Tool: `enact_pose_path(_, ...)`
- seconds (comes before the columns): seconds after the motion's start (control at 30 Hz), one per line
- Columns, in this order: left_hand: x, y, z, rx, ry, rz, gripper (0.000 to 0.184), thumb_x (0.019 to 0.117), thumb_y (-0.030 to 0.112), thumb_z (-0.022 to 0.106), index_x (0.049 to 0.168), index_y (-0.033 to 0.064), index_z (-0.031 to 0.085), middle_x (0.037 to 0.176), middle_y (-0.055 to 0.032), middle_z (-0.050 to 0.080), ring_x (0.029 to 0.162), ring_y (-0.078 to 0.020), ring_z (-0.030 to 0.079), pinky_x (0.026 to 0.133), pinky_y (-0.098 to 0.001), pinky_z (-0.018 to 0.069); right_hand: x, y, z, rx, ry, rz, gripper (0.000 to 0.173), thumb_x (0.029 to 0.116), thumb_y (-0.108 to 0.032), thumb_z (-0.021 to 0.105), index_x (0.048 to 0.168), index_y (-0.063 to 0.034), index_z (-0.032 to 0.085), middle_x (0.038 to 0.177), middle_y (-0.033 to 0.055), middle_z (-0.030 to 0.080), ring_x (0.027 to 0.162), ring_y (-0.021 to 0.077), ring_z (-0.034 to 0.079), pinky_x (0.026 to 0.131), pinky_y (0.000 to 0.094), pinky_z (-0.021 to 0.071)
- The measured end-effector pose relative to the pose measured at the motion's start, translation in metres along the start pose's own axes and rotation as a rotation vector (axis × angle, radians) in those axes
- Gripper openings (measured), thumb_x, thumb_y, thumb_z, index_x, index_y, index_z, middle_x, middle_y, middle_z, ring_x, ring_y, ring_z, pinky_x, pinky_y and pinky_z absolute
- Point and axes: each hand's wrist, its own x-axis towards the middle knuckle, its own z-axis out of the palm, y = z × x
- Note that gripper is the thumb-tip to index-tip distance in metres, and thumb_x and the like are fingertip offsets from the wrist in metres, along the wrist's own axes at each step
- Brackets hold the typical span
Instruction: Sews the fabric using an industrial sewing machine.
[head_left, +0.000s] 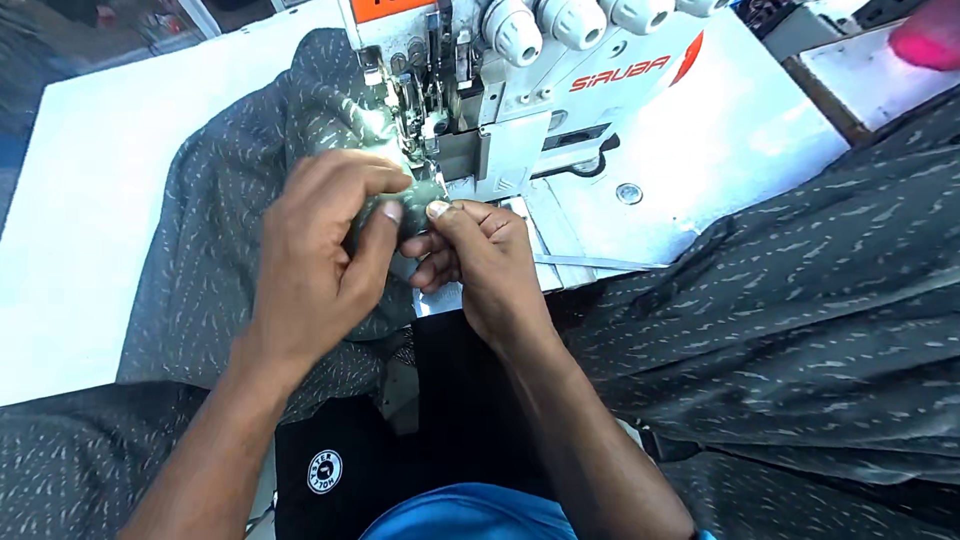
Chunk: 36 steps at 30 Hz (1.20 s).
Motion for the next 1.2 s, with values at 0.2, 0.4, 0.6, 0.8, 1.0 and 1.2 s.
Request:
enact_pose_path(0.2, 0.004, -0.021, 0.003, -0.052, -0.122, 0.048, 0.025, 0.1006, 0.014, 0.055, 0.11, 0.0115, 0.078, 0.121, -0.003, 0.071, 0.119, -0.018, 0.058, 0.102, -0.0358, 0.0449, 0.004, 0.002, -0.001, -0.136, 0.061, -0.08, 0.037, 0.1082, -0.017, 0.048, 0.085, 0.0008, 0.071, 0.062, 0.0061, 0.068, 0.042, 0.0071, 0.056, 0.038, 0.0214, 0.0463)
enact_pose_path(0.4, 0.023, -0.048, -0.001, -0.078, -0.174, 0.119, 0.029, 0.1025, 0.013, 0.051, 0.114, 0.0098, 0.077, 0.126, -0.006, 0.07, 0.126, -0.0193, 0.058, 0.11, -0.037, 0.0421, 0.029, -0.009, -0.006, -0.523, 0.137, -0.129, 0.049, 0.0996, -0.024, 0.058, 0.053, -0.0131, 0.054, 0.05, -0.0009, 0.056, 0.04, 0.0086, 0.047, 0.039, 0.028, 0.0355)
enact_pose_path(0.6, 0.016, -0.064, -0.011, 0.016, -0.214, 0.133, 0.048, 0.0967, 0.046, 0.061, 0.128, 0.0112, 0.072, 0.139, -0.007, 0.062, 0.13, -0.0279, 0.051, 0.111, -0.0473, 0.0367, -0.018, 0.008, -0.015, -0.889, 0.185, -0.629, 0.034, 0.1029, -0.023, 0.056, 0.072, -0.0097, 0.062, 0.056, -0.0029, 0.052, 0.045, 0.0061, 0.048, 0.04, 0.0258, 0.0384)
enact_pose_path(0.8, -0.024, -0.002, -0.019, 0.018, -0.156, -0.005, 0.023, 0.1, 0.009, 0.058, 0.115, 0.0062, 0.075, 0.111, -0.0062, 0.068, 0.096, -0.0095, 0.065, 0.082, -0.0224, 0.0557, 0.001, 0.002, 0.001, -1.405, 0.052, -0.752, 0.045, 0.0978, -0.02, 0.058, 0.142, -0.0152, 0.063, 0.06, 0.0016, 0.058, 0.046, 0.0216, 0.053, 0.041, 0.0396, 0.0373)
enact_pose_path(1.0, -0.012, 0.031, 0.017, -0.544, -0.174, -0.314, 0.029, 0.1002, 0.011, 0.059, 0.127, 0.0046, 0.069, 0.121, -0.0052, 0.067, 0.091, -0.0063, 0.067, 0.076, -0.0225, 0.0591, 0.027, 0.006, -0.022, -1.081, 0.287, -0.833, 0.024, 0.0982, -0.005, 0.057, 0.112, -0.0079, 0.076, 0.079, 0.0064, 0.073, 0.058, 0.0146, 0.062, 0.052, 0.0344, 0.0494)
enact_pose_path(1.2, 0.001, 0.029, -0.019, -0.439, -0.224, -0.09, 0.04, 0.1036, 0.007, 0.049, 0.142, 0.0006, 0.055, 0.144, -0.0095, 0.057, 0.1, -0.0109, 0.071, 0.082, -0.0286, 0.065, 0.024, 0.007, -0.017, -0.811, 0.281, -0.884, 0.02, 0.0999, -0.001, 0.057, 0.114, 0.004, 0.07, 0.089, 0.0099, 0.071, 0.068, 0.0081, 0.063, 0.062, 0.0242, 0.0542)
